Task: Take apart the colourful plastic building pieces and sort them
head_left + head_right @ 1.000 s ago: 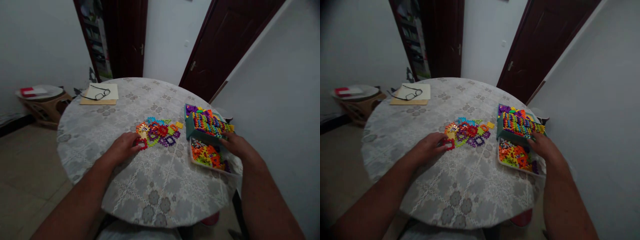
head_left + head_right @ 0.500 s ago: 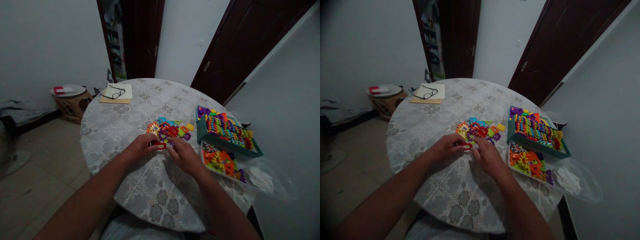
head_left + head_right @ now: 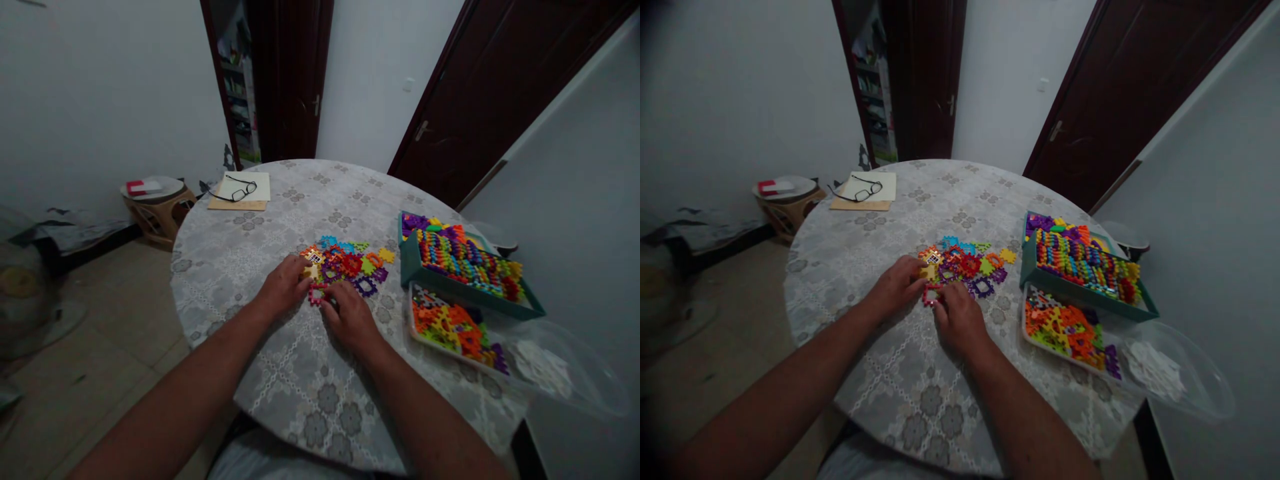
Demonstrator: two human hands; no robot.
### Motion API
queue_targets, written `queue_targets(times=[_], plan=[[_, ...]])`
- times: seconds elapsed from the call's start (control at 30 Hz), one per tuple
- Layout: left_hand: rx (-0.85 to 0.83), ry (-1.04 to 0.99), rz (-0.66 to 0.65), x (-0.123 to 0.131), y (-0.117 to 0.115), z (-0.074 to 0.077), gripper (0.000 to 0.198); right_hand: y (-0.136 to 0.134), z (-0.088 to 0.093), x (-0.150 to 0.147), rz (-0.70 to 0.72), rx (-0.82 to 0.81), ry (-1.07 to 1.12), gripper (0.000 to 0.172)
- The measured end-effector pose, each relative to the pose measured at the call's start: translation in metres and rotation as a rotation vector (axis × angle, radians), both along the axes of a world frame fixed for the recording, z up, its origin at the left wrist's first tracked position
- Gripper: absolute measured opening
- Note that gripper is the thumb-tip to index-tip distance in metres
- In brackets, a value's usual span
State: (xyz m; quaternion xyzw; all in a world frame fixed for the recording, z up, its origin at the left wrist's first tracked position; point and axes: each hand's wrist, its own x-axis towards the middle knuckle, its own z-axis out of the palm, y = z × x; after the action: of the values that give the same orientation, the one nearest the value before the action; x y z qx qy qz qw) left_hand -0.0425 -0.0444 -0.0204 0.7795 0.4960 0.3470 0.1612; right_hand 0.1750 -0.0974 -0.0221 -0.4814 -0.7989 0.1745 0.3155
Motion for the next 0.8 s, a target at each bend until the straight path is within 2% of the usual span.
queue_targets(times=[0.07, 0.2, 0.43, 0.6, 0.8], plan=[[0.0, 0.03, -0.001, 0.001, 0.002, -0.005, 0.034, 0.0, -0.002, -0.004, -0.032, -0.001, -0.046, 0.023], [-0.022, 0.117, 0.008, 0.004, 0.004, -0.005, 0.03, -0.001, -0.002, -0.01, -0.118, -0.013, -0.127, 0.036], [-0.065, 0.303, 0.091, 0.006, 0.004, 0.0, 0.015, -0.004, 0.003, -0.011, -0.103, -0.027, -0.195, 0.03], [-0.008, 0.275, 0.123, 0.007, 0.005, -0.001, 0.013, -0.005, -0.002, -0.002, -0.043, 0.027, -0.07, 0.036], [-0.018, 0.26, 0.091, 0.007, 0.005, 0.003, 0.003, -0.004, -0.002, 0.011, -0.026, 0.064, 0.114, 0.03]])
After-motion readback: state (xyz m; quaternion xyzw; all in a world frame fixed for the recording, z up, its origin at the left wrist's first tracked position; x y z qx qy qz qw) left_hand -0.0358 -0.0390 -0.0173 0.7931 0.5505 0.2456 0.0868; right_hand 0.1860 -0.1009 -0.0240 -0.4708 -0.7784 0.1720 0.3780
